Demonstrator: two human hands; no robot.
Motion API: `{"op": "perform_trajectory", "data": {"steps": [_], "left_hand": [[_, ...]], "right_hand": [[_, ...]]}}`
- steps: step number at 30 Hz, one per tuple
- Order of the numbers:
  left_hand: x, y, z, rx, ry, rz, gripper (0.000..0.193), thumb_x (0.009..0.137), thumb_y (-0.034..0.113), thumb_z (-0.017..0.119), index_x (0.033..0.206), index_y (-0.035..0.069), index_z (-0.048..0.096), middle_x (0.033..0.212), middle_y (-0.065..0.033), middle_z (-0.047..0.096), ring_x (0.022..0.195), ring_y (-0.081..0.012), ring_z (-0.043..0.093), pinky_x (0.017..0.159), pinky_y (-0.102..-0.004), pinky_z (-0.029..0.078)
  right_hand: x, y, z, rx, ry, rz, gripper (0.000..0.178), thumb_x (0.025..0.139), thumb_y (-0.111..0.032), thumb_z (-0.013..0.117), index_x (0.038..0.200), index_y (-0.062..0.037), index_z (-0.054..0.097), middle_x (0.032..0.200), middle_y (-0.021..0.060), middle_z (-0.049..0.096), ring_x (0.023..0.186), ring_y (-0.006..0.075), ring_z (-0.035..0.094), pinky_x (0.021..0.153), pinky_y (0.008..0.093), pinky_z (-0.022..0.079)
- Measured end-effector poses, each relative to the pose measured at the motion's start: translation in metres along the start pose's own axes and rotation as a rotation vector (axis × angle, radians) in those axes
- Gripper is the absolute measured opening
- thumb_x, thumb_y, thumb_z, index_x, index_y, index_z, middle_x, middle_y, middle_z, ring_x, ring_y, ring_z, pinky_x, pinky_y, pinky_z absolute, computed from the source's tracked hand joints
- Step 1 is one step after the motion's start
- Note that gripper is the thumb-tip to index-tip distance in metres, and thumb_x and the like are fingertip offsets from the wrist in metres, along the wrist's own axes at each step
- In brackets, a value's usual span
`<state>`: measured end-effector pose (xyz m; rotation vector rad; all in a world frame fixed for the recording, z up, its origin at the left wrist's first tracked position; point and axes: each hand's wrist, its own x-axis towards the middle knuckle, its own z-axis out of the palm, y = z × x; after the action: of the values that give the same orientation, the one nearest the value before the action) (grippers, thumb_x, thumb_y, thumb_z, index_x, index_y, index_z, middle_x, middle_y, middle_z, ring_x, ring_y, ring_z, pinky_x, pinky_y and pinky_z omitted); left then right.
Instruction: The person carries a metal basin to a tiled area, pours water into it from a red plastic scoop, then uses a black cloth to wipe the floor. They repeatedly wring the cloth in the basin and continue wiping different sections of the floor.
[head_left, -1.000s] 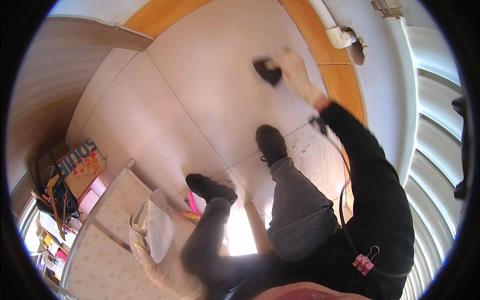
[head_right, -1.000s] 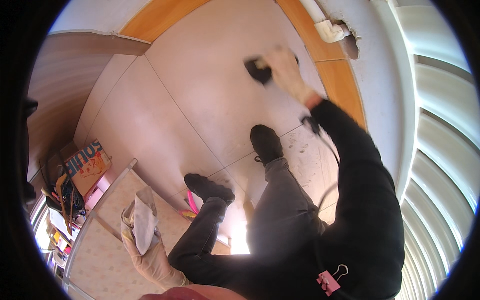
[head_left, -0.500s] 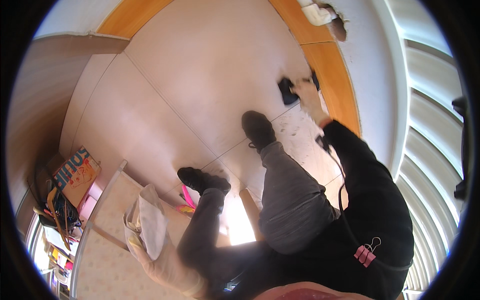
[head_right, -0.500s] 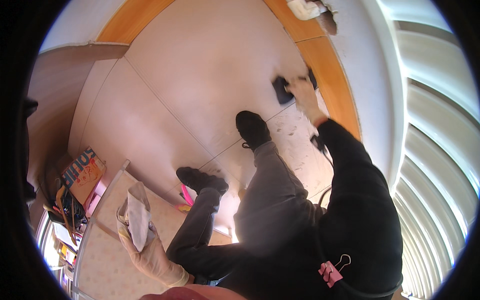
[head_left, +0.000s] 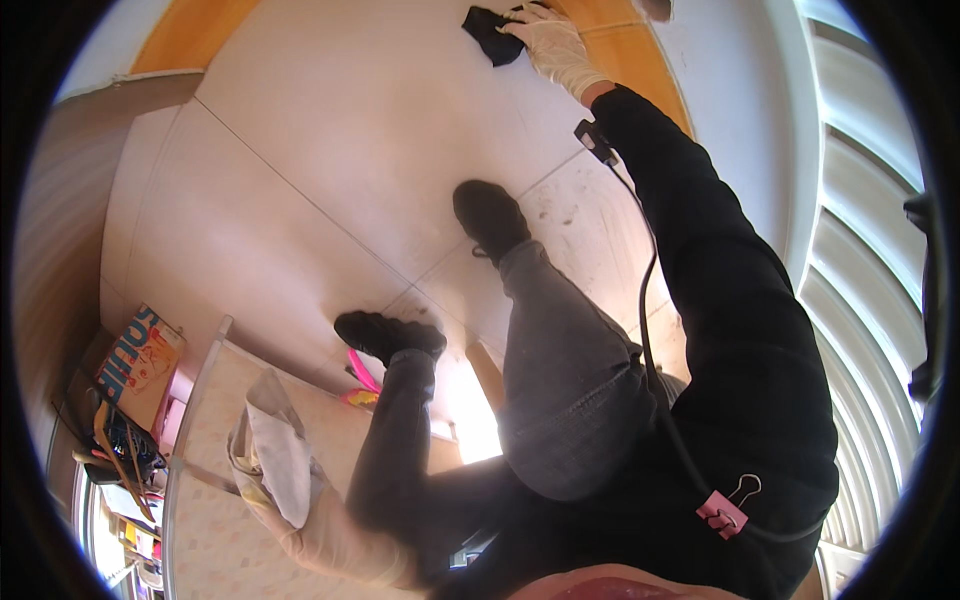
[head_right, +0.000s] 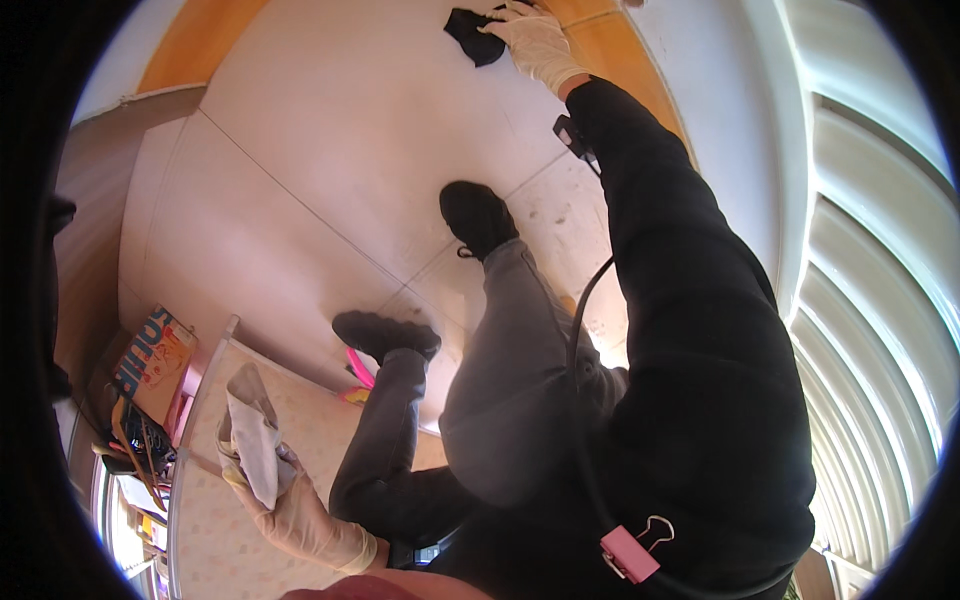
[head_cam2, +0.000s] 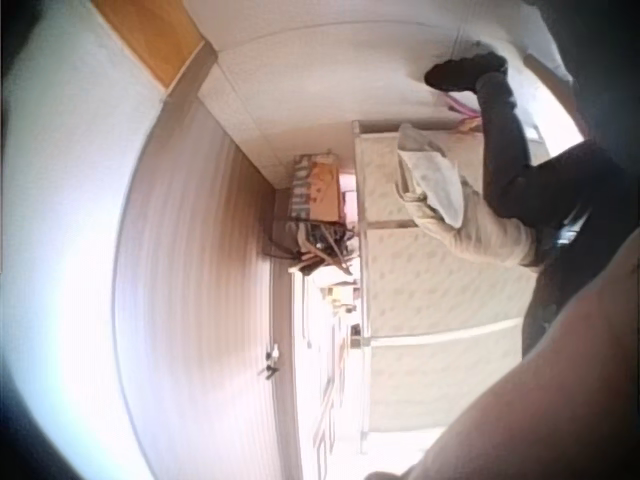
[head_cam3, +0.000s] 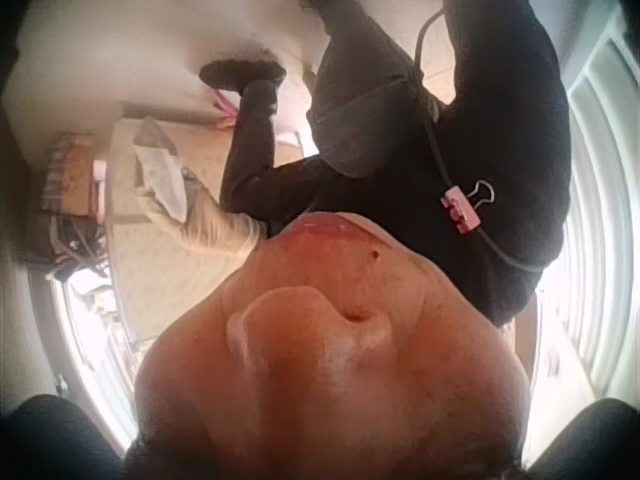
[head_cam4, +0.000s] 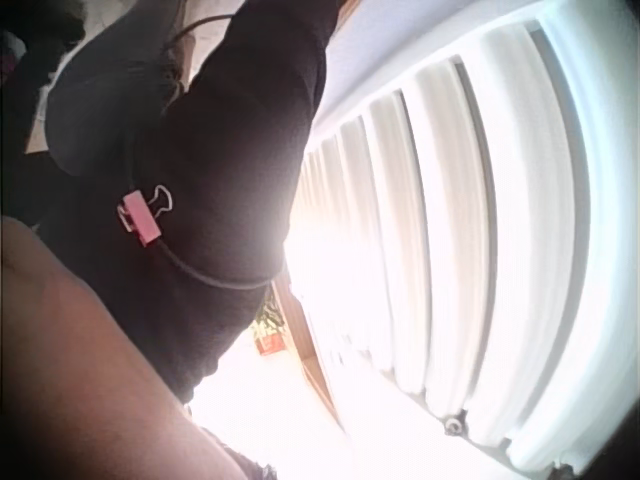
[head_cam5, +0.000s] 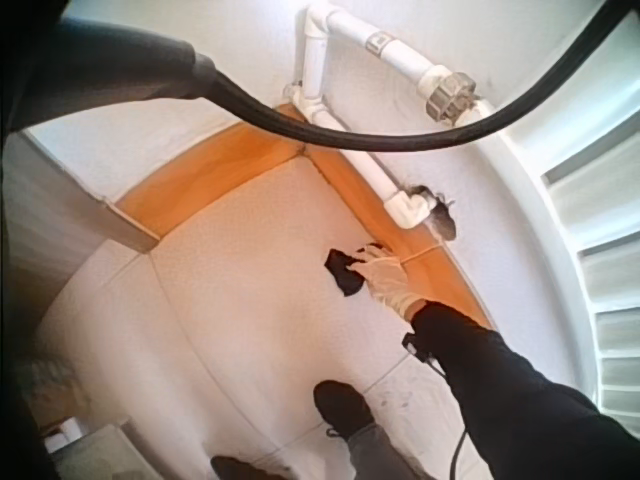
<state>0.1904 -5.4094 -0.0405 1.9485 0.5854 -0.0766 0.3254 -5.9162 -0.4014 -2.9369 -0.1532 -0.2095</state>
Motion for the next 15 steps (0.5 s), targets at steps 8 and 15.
{"op": "perform_trajectory", "data": {"steps": [8,15], "left_hand": [[-0.007,-0.011,-0.011,0.195,0.034,0.145,0.059,0.087,-0.005,0.065,0.142,-0.006,0.045,0.137,-0.0197,0.055,0.115,-0.0289,0.059,0.102,-0.0401,0.048],[-0.021,-0.014,-0.020,0.075,-0.032,-0.021,0.056,0.092,0.000,0.059,0.146,-0.001,0.042,0.146,-0.0166,0.046,0.127,-0.0315,0.048,0.106,-0.0473,0.041]], "right_hand": [[-0.241,-0.041,-0.035,-0.073,-0.428,0.352,0.026,0.079,-0.002,0.060,0.099,-0.0114,0.072,0.114,0.0090,0.064,0.118,0.0296,0.057,0.100,0.0425,0.045],[-0.385,-0.080,-0.047,0.165,-0.718,1.067,0.021,0.087,-0.017,0.062,0.105,-0.0088,0.070,0.114,0.0170,0.065,0.110,0.0356,0.059,0.094,0.0422,0.048]]}}
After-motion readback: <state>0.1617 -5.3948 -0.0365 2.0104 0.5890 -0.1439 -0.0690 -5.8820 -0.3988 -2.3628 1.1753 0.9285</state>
